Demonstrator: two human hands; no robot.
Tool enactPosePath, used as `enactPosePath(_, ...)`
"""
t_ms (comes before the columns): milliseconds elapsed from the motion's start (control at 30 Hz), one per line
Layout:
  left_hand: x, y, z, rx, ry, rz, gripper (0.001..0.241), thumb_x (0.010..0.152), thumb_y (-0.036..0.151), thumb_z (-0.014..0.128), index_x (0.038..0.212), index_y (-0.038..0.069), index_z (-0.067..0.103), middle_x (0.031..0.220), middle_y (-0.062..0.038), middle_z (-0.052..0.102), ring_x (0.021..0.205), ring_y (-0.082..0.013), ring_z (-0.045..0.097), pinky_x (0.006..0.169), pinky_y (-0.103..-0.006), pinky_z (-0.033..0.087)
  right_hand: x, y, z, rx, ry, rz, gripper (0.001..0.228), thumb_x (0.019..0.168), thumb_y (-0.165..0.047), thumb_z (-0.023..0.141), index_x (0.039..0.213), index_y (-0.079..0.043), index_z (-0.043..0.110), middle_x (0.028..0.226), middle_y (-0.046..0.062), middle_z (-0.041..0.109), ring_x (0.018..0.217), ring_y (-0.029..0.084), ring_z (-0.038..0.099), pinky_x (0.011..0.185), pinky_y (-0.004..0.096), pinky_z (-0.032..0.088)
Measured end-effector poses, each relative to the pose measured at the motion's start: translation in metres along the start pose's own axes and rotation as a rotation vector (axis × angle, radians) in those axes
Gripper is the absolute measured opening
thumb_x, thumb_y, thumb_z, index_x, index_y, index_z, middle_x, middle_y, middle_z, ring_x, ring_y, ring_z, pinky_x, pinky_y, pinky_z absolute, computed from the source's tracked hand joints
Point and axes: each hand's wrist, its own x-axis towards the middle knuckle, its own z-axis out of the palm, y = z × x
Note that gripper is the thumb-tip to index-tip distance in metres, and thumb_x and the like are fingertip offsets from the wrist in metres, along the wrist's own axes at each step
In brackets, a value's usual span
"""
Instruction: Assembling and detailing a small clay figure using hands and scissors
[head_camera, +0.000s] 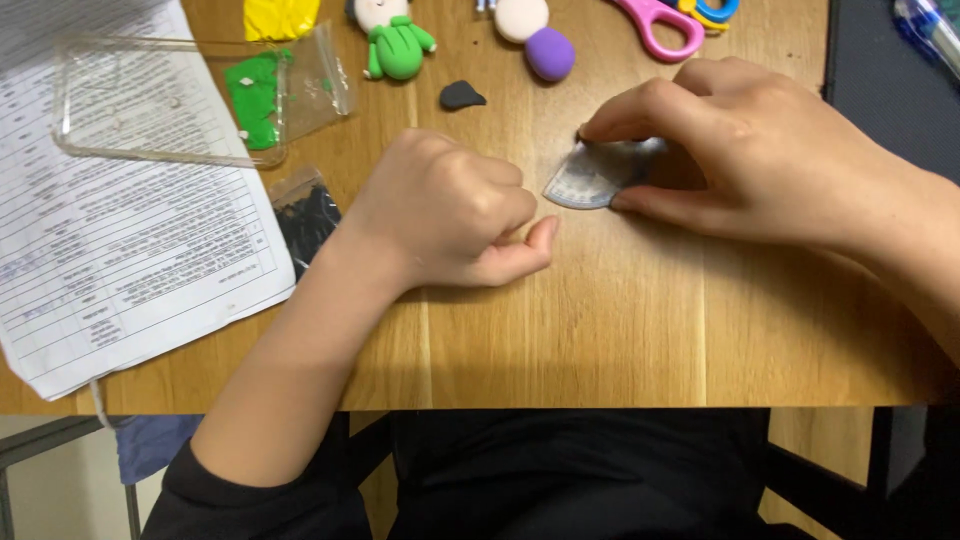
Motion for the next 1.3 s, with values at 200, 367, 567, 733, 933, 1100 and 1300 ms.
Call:
enactPosePath(200, -0.001, 0.000, -0.007, 0.047, 0.047, 0.020, 0.052, 0.097, 0.030, 0.073, 0.052, 0.018, 0.049, 0.048, 0.006, 0.039, 0.040, -0.0142, 0.039, 0.039, -0.0299, 0.026, -0.037, -0.015, 0.001, -0.046, -0.067, 0.018, 0.052, 0.086, -0.035, 0.076, 0.134, -0.020, 0.062, 0.101, 0.001, 0.073, 0.088, 0.024, 0.064, 0.083, 0.040, 0.052)
enactPosePath(367, 0.000, 0.002, -0.003, 0.036, 0.042, 0.012, 0.049, 0.096, 0.031, 0.074, 0.053, 0.019, 0.053, 0.050, 0.006, 0.041, 0.041, -0.0163, 0.041, 0.039, -0.0303, 0.026, -0.007, -0.005, -0.003, -0.013, -0.058, 0.024, 0.046, 0.091, -0.032, 0.076, 0.132, -0.017, 0.063, 0.104, 0.007, 0.070, 0.089, 0.030, 0.064, 0.080, 0.043, 0.049)
enactPosePath(567, -0.003, -0.002, -0.005, 0.094, 0.005, -0.016, 0.050, 0.100, 0.036, 0.071, 0.055, 0.020, 0.056, 0.051, 0.005, 0.047, 0.042, -0.0198, 0.046, 0.038, -0.0327, 0.029, -0.021, -0.010, -0.002, 0.007, -0.061, -0.009, 0.046, 0.089, -0.030, 0.076, 0.131, -0.015, 0.062, 0.105, 0.003, 0.072, 0.087, 0.027, 0.062, 0.080, 0.042, 0.049)
enactPosePath(733, -0.003, -0.001, -0.005, 0.086, 0.023, 0.008, 0.050, 0.100, 0.035, 0.074, 0.056, 0.020, 0.053, 0.053, 0.005, 0.045, 0.042, -0.0187, 0.044, 0.040, -0.0315, 0.029, -0.022, -0.008, 0.001, -0.005, -0.062, -0.024, 0.049, 0.089, -0.032, 0.075, 0.133, -0.017, 0.062, 0.109, 0.001, 0.074, 0.089, 0.026, 0.064, 0.082, 0.041, 0.051)
enactPosePath(933, -0.005, -0.004, -0.003, 0.100, -0.032, -0.044, 0.053, 0.101, 0.038, 0.072, 0.055, 0.019, 0.051, 0.054, 0.006, 0.047, 0.041, -0.0219, 0.046, 0.039, -0.0337, 0.028, -0.011, -0.005, -0.004, 0.021, -0.008, -0.061, 0.039, 0.096, -0.026, 0.076, 0.128, -0.009, 0.061, 0.104, 0.008, 0.073, 0.088, 0.024, 0.069, 0.075, 0.040, 0.052)
enactPosePath(1100, -0.003, -0.004, -0.006, 0.117, -0.009, -0.020, 0.052, 0.100, 0.038, 0.074, 0.056, 0.020, 0.053, 0.054, 0.006, 0.047, 0.043, -0.0203, 0.047, 0.040, -0.0329, 0.033, -0.034, -0.013, 0.002, -0.067, -0.006, -0.037, 0.046, 0.093, -0.036, 0.075, 0.131, -0.014, 0.065, 0.099, 0.004, 0.074, 0.082, 0.025, 0.067, 0.075, 0.038, 0.052)
enactPosePath(1300, -0.004, -0.003, -0.003, 0.112, -0.045, -0.064, 0.053, 0.099, 0.038, 0.074, 0.056, 0.017, 0.051, 0.055, 0.005, 0.048, 0.043, -0.0243, 0.048, 0.039, -0.0361, 0.032, -0.012, -0.001, 0.000, -0.035, 0.001, 0.014, 0.042, 0.095, -0.033, 0.077, 0.130, -0.015, 0.063, 0.106, 0.001, 0.075, 0.090, 0.024, 0.069, 0.076, 0.040, 0.051)
